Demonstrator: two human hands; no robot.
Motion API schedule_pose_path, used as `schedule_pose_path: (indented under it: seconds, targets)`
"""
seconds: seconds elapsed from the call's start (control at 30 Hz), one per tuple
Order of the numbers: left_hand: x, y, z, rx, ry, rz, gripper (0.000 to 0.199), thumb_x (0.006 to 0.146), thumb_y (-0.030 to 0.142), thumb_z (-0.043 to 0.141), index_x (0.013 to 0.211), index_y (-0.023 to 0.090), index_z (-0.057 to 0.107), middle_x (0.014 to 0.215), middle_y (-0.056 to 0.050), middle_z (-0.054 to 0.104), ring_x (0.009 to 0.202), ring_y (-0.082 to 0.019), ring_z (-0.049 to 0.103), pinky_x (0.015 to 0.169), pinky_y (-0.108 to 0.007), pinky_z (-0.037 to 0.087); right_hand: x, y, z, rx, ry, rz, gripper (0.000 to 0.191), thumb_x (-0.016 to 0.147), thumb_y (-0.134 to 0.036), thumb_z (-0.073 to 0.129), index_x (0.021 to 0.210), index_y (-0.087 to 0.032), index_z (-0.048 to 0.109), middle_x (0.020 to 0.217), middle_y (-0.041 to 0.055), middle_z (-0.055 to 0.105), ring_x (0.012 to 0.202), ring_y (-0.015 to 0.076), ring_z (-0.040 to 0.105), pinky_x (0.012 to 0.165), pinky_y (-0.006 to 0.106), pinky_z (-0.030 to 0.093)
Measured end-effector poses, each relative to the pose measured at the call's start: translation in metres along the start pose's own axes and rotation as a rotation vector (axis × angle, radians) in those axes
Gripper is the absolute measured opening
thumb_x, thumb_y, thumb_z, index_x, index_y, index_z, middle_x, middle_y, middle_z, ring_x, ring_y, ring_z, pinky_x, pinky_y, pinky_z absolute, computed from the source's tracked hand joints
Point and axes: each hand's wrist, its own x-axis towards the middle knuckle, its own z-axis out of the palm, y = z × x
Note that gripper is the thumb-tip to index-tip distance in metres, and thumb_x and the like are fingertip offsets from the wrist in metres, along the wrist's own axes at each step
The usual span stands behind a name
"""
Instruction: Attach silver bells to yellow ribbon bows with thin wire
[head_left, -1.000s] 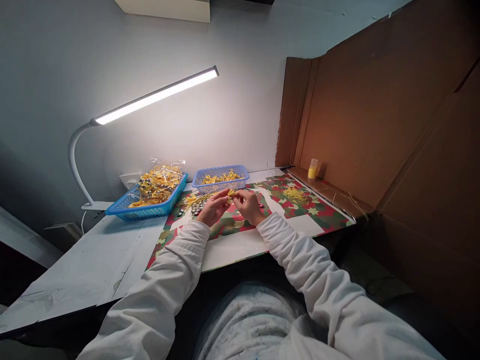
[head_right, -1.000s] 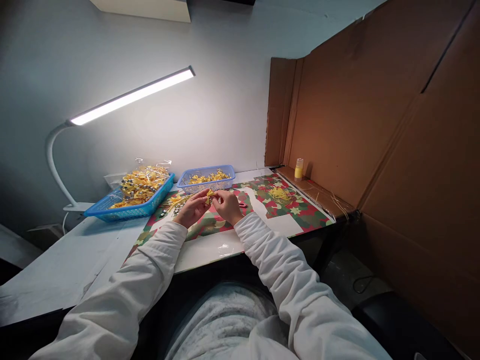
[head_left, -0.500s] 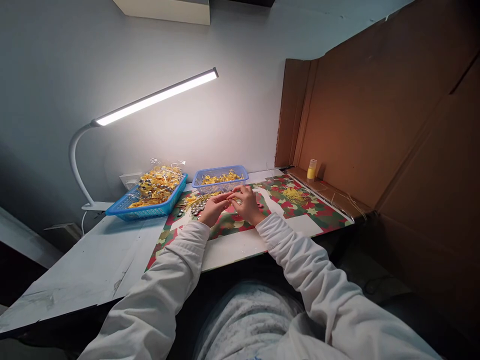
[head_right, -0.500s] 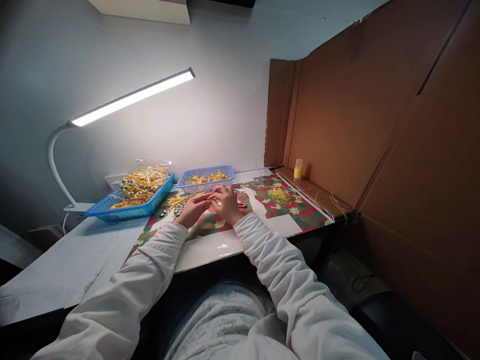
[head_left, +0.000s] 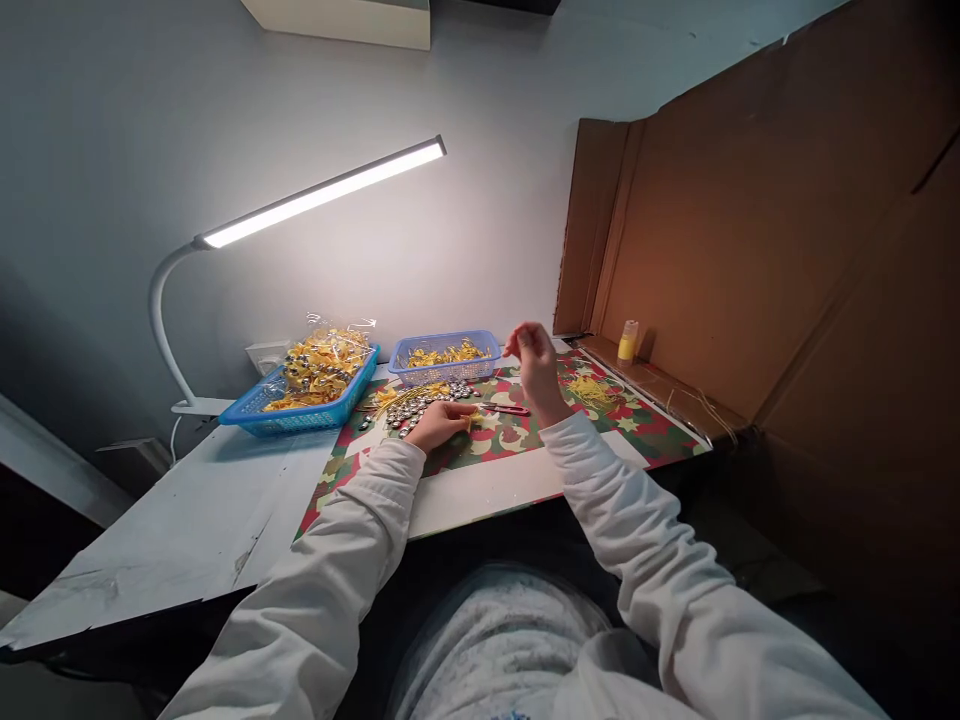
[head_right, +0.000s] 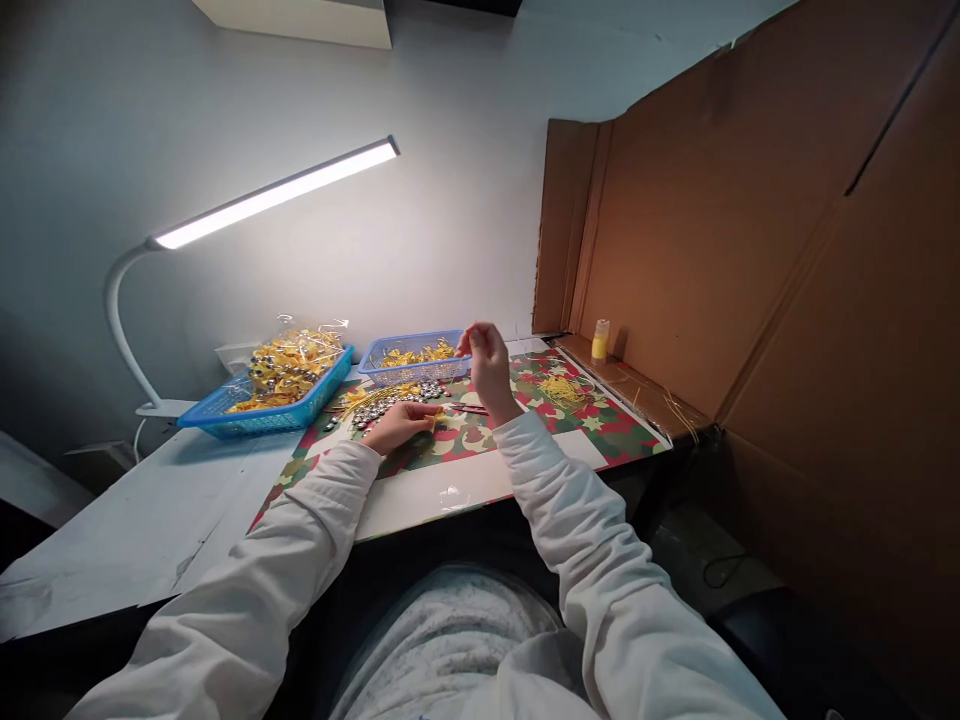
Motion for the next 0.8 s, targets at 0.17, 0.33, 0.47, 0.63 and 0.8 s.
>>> schedule_pose_path:
  seconds: [0.17, 0.33, 0.47, 0.63, 0.8]
  targets:
    - [0.003, -0.003, -0.002, 0.140, -0.032, 0.090, 0.043, 0.061, 0.027, 0.069, 0.101, 0.012, 0.076, 0.098, -0.010, 0.076, 0.082, -0.022, 0.067, 0.074, -0.031, 0.051, 0.010, -0.020, 0.005, 0.031, -0.158, -0.004, 0.023, 0.088, -0.045, 0.056, 0.082, -0.023, 0.051, 0.065, -0.0047, 0.049, 0.056, 0.0090, 0.045, 0.058, 0.024, 0.042]
    - [0.000, -0.001, -0.006, 0.566, 0.054, 0.186, 0.034, 0.068, 0.025, 0.060, 0.096, 0.018, 0.078, 0.099, -0.008, 0.076, 0.087, -0.024, 0.065, 0.084, -0.036, 0.048, -0.003, 0.004, 0.013, 0.029, -0.169, 0.095, 0.021, 0.086, -0.043, 0.055, 0.085, -0.023, 0.050, 0.067, -0.0038, 0.053, 0.057, 0.0095, 0.046, 0.059, 0.024, 0.042]
    - [0.000, 0.000, -0.016, 0.829, 0.328, 0.206, 0.033, 0.068, 0.022, 0.061, 0.097, 0.020, 0.077, 0.115, -0.012, 0.070, 0.108, -0.034, 0.057, 0.094, -0.044, 0.041, -0.012, 0.036, 0.012, -0.027, -0.113, 0.226, 0.011, 0.085, -0.033, 0.050, 0.086, -0.022, 0.047, 0.070, -0.0032, 0.054, 0.058, 0.0097, 0.047, 0.061, 0.024, 0.044]
    - [0.000, -0.009, -0.028, 0.986, 0.397, 0.075, 0.027, 0.069, 0.021, 0.062, 0.091, 0.023, 0.078, 0.105, -0.012, 0.072, 0.102, -0.036, 0.055, 0.084, -0.044, 0.042, -0.025, 0.067, 0.005, -0.191, -0.090, 0.327, 0.008, 0.085, -0.030, 0.047, 0.084, -0.022, 0.047, 0.061, -0.0047, 0.049, 0.055, 0.0110, 0.046, 0.053, 0.023, 0.039]
    - [0.001, -0.009, -0.031, 0.993, 0.387, 0.065, 0.020, 0.074, 0.029, 0.062, 0.078, 0.022, 0.079, 0.098, -0.015, 0.071, 0.099, -0.035, 0.056, 0.085, -0.043, 0.041, -0.038, 0.073, 0.002, -0.390, -0.184, 0.359, 0.010, 0.086, -0.032, 0.044, 0.084, -0.023, 0.047, 0.055, -0.0069, 0.042, 0.047, 0.0105, 0.038, 0.045, 0.022, 0.028]
